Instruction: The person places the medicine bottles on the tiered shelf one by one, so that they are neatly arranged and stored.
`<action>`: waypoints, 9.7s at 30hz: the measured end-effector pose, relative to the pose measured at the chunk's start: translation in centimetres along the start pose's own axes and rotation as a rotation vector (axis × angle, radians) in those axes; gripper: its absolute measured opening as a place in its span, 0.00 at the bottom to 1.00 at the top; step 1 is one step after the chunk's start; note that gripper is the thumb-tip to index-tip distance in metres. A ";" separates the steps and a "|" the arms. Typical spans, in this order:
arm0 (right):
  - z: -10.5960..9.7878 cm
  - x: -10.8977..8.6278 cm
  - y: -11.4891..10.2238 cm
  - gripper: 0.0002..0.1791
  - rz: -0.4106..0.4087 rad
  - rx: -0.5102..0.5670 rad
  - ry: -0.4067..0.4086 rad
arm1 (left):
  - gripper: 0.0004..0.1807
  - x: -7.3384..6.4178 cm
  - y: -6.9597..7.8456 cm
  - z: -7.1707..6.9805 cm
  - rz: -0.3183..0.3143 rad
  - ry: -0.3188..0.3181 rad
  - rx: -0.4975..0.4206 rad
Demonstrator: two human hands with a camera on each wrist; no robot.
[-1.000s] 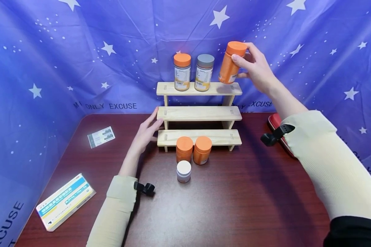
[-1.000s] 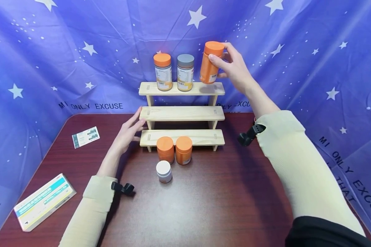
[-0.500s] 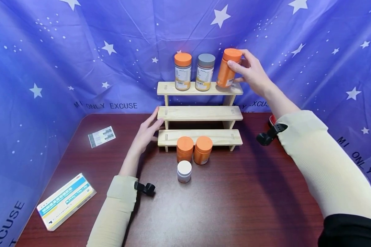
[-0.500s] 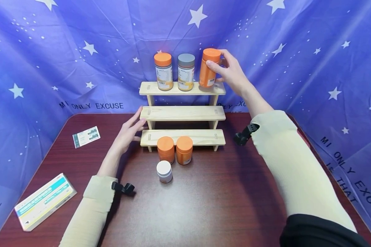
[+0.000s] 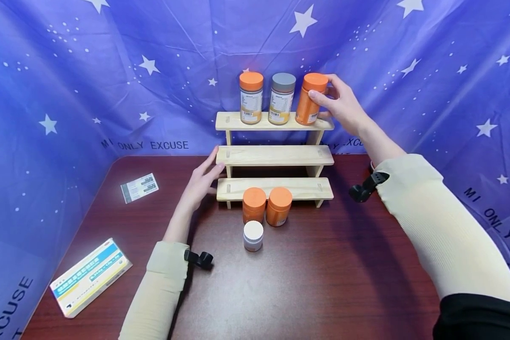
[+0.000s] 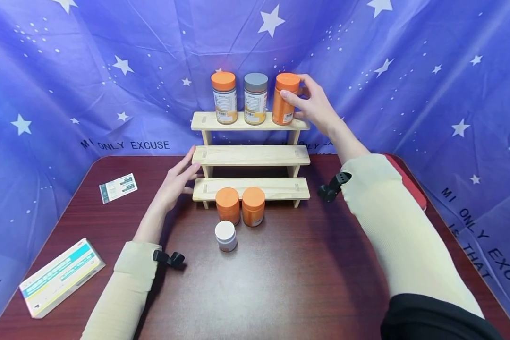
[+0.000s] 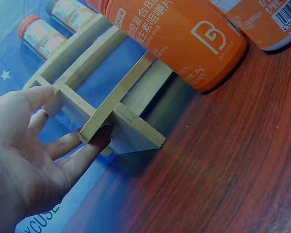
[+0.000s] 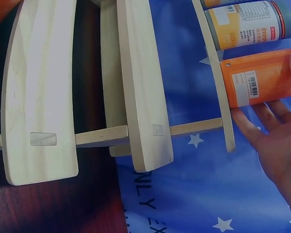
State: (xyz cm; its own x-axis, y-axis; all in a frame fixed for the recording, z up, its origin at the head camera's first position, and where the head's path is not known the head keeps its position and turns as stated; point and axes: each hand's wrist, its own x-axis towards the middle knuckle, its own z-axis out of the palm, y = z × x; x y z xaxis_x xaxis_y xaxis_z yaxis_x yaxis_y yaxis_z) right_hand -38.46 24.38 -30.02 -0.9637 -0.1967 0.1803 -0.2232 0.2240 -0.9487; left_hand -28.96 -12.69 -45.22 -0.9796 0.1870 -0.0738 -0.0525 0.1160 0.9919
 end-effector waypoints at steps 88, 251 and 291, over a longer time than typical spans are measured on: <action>7.7 -14.5 8.0 0.27 -0.209 0.384 0.265 | 0.34 0.0 -0.2 -0.1 0.017 -0.005 -0.033; 5.5 -13.7 2.0 0.24 -0.276 0.091 0.055 | 0.35 0.2 0.5 -0.1 0.011 -0.013 0.008; 11.7 -5.1 -1.9 0.22 -0.220 0.086 0.027 | 0.33 0.3 0.1 0.0 0.006 -0.015 -0.028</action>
State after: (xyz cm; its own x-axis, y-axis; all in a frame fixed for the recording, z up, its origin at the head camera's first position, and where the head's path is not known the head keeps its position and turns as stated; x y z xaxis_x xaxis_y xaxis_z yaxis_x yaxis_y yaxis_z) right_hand -31.40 13.84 -32.18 -0.8969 -0.2061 0.3912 -0.4163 0.0959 -0.9041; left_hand -29.28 -12.65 -45.11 -0.9769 0.2025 -0.0689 -0.0520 0.0877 0.9948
